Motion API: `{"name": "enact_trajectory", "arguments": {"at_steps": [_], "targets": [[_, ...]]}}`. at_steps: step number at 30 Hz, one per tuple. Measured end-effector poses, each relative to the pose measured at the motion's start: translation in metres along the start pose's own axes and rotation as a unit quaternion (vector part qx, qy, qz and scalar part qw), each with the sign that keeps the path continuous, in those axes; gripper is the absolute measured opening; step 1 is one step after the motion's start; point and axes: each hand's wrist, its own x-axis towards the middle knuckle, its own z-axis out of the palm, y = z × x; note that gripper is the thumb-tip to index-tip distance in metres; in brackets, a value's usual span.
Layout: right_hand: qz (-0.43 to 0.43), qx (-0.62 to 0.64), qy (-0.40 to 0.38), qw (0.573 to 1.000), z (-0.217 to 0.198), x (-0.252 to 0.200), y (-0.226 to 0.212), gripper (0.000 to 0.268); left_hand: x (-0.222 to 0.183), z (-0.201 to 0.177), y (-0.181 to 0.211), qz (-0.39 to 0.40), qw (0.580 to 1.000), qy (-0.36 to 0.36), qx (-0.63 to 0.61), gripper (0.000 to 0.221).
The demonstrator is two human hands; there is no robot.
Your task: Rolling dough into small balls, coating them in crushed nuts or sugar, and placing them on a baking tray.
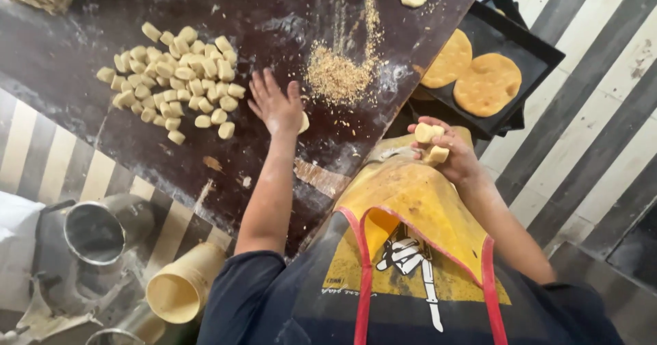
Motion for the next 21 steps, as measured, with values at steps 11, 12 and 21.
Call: {"name": "enact_trajectory", "arguments": {"at_steps": [11,12,21], "targets": [[-0.004,-0.026,0.011,1.0,-0.004,0.007,0.01,0.053,0.006,0.019,-0.018,0.048,0.997,0.029,0.045,0.081],[-0.013,-0.013,0.009,1.0,-0.005,0.009,0.013,0.053,0.008,0.025,-0.019,0.091,0.968,0.092,0.213,0.083],[-0.07,-0.009,0.012,0.997,-0.011,0.01,0.013,0.052,-0.032,-0.009,-0.038,0.018,0.98,-0.007,-0.199,0.057]]}}
